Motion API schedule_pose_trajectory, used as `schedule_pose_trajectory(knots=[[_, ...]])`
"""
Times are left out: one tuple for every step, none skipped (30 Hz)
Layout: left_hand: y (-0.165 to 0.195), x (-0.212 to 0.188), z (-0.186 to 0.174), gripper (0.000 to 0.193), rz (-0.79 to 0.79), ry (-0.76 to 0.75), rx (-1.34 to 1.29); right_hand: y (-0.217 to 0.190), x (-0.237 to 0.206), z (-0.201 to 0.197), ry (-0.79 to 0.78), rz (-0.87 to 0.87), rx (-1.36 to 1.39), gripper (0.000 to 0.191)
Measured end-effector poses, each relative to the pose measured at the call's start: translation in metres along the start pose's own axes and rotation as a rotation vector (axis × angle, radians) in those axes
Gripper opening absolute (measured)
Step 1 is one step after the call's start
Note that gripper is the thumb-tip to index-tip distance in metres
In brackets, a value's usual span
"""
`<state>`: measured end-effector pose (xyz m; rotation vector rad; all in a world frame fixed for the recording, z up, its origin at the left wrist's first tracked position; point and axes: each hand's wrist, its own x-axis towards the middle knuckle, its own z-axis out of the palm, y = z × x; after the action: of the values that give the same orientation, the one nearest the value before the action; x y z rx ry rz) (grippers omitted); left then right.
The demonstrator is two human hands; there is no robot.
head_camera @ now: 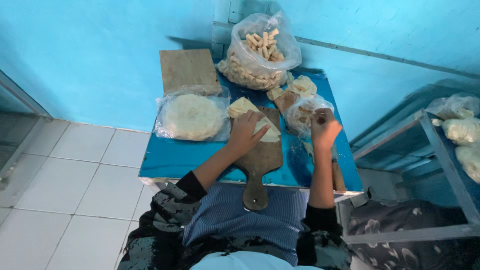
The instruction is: The person tears and folds thin sheets of dough into small diamond-shaped pieces and arranges the diamonds in an overlapping pattern on a wooden paddle board on the table. A knife and a bag of puffed snack sticks sit nearby, and trimmed dough scraps are set aside as the person works through the dough sheets.
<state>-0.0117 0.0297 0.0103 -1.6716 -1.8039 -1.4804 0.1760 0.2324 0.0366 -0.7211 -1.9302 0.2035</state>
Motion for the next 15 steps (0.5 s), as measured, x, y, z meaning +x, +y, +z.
schedule_pose_trajectory(knots=[[0.000, 0.000, 0.002, 0.035, -0.006, -0.018, 0.001, -0.003, 0.000, 0.004, 0.049, -0.044, 0.000, 0.023], [-0.001, 0.000, 0.002, 0.032, -0.012, -0.033, 0.005, -0.005, 0.000, 0.006, -0.010, -0.033, 0.064, 0.025], [-0.003, 0.001, 0.002, 0.030, -0.015, -0.052, 0.009, -0.008, -0.002, 0.005, -0.066, -0.019, 0.127, 0.030], [-0.004, 0.001, 0.003, 0.030, -0.007, -0.057, -0.001, -0.009, -0.003, 0.003, -0.122, 0.001, 0.187, 0.035], [-0.004, 0.000, 0.003, 0.029, -0.003, -0.063, -0.014, -0.011, -0.004, 0.002, -0.129, 0.000, 0.228, 0.039], [-0.004, -0.002, 0.004, 0.029, -0.002, -0.070, -0.029, -0.012, -0.004, 0.001, -0.140, 0.000, 0.267, 0.043], [-0.004, -0.005, 0.005, 0.028, 0.004, -0.063, -0.014, -0.012, -0.005, -0.002, -0.150, 0.002, 0.304, 0.048], [-0.005, -0.004, 0.006, 0.028, 0.016, -0.053, 0.003, -0.012, -0.005, -0.004, -0.138, 0.022, 0.314, 0.050], [-0.007, -0.003, 0.006, 0.027, 0.029, -0.041, 0.021, -0.011, -0.003, -0.005, -0.124, 0.039, 0.325, 0.053], [-0.008, -0.005, 0.007, 0.027, 0.015, -0.046, 0.020, -0.010, -0.004, -0.007, -0.114, 0.058, 0.335, 0.056], [-0.009, -0.006, 0.008, 0.026, 0.002, -0.051, 0.021, -0.008, -0.005, -0.009, -0.127, 0.084, 0.365, 0.057], [-0.011, -0.005, 0.008, 0.026, -0.007, -0.055, 0.023, -0.006, -0.004, -0.009, -0.137, 0.108, 0.396, 0.059], [-0.014, -0.005, 0.009, 0.025, -0.023, -0.054, 0.043, -0.004, -0.003, -0.008, -0.146, 0.134, 0.428, 0.060], [-0.015, -0.006, 0.010, 0.025, -0.041, -0.058, 0.060, -0.002, -0.005, -0.008, -0.137, 0.168, 0.496, 0.060], [-0.016, -0.008, 0.011, 0.025, -0.057, -0.061, 0.076, 0.001, -0.006, -0.009, -0.126, 0.202, 0.563, 0.060]])
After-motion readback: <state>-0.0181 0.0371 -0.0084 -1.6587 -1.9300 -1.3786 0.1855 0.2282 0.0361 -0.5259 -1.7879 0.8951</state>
